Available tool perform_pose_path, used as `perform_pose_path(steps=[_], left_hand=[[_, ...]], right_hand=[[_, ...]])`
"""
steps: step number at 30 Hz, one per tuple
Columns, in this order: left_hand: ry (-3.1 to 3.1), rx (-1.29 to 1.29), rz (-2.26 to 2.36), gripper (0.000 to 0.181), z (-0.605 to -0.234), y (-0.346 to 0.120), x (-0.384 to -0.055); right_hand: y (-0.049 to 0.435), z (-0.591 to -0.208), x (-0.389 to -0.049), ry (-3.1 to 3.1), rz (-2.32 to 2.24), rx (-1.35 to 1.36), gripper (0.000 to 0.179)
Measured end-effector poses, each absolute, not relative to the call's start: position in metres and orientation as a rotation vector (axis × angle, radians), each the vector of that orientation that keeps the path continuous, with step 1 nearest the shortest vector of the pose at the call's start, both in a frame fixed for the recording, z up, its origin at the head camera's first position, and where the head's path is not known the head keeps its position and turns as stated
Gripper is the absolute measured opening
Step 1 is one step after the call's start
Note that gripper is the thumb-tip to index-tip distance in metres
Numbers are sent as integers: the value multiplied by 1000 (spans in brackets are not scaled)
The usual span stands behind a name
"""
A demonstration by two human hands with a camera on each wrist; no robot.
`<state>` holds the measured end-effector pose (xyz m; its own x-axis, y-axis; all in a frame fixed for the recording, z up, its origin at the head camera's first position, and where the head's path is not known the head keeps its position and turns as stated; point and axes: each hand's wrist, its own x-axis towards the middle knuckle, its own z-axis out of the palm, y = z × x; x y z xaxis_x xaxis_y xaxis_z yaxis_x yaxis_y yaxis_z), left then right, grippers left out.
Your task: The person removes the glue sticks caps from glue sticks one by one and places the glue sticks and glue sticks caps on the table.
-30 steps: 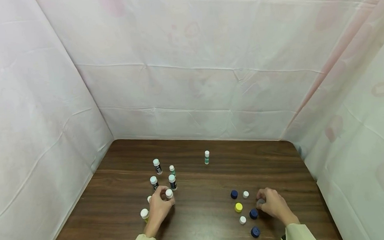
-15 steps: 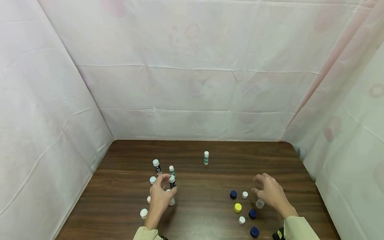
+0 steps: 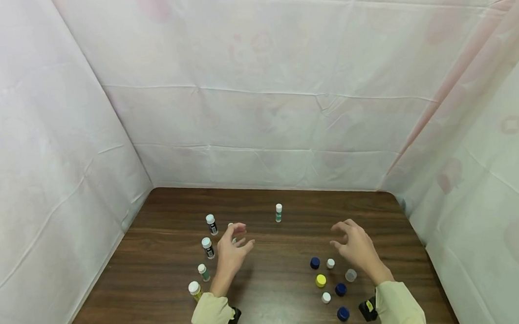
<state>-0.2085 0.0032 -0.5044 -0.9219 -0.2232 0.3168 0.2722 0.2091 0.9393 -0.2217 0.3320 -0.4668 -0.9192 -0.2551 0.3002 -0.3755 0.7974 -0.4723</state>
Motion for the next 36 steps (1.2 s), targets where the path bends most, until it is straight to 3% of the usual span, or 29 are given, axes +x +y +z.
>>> perform_pose_path(steps=[36], left_hand=[[-1985,39,-1828,38,-543,74,-285]], right_hand=[[277,-441,-270,-2748,853,631,33]])
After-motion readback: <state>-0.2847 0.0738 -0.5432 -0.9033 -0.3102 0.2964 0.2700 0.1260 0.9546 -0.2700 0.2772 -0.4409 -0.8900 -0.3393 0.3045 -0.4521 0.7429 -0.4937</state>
